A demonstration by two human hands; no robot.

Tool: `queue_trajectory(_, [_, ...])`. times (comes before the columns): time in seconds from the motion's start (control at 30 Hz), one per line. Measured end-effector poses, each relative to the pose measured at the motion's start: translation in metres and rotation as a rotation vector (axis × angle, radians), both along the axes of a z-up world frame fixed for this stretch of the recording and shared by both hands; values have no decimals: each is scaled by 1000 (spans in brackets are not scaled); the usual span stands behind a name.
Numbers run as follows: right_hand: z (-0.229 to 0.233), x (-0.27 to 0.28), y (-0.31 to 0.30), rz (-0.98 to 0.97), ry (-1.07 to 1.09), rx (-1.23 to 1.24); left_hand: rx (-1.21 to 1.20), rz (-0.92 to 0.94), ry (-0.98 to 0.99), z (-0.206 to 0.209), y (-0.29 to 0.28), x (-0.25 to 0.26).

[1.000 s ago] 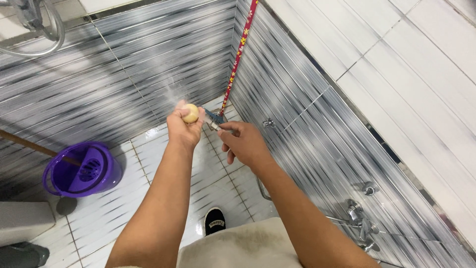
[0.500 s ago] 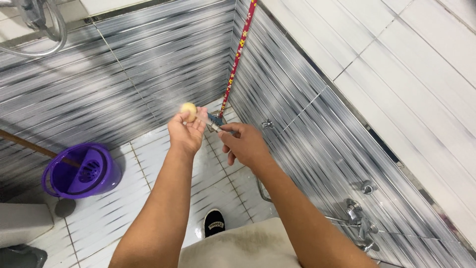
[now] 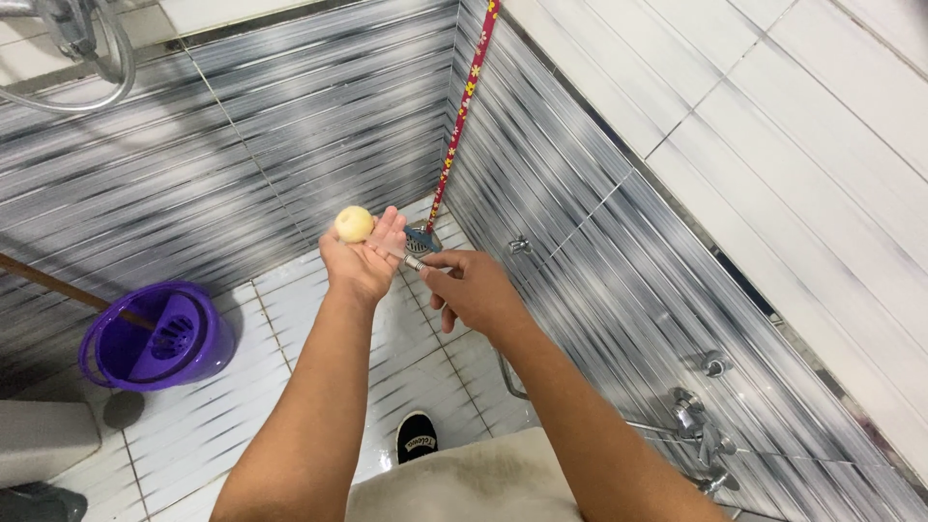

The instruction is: Cleaning a shower head and a soap dish holder in a bathroom sink.

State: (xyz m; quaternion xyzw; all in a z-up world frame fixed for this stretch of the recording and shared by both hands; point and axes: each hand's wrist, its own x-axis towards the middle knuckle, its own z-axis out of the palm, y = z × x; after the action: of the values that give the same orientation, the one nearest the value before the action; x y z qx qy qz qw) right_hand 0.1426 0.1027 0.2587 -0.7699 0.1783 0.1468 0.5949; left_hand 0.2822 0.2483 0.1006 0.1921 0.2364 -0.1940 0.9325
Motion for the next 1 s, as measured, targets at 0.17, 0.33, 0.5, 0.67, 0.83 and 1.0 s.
queue_trajectory(0.17, [-7,-2,-4,-13,14,-19,-2,59,20,-10,-2,3])
queue_trajectory(0.33, [-9,-2,-10,-66,-22,-4,-14,82,44,3,-3,-4])
queue_trajectory(0.5, [-1,-1,-10,-80,-11,-22,-17,130,61,4,-6,-9])
queue_trajectory(0.67, [-11,-1,-14,-76,-17,5,69,112,1,-27,-5,-2])
queue_trajectory(0.83, [-11,-3,-11,-94,-19,7,176,68,-39,-45,1,-4])
queue_trajectory(1.0, [-12,-3,-8,-87,9,-21,119,90,-9,-24,3,-16])
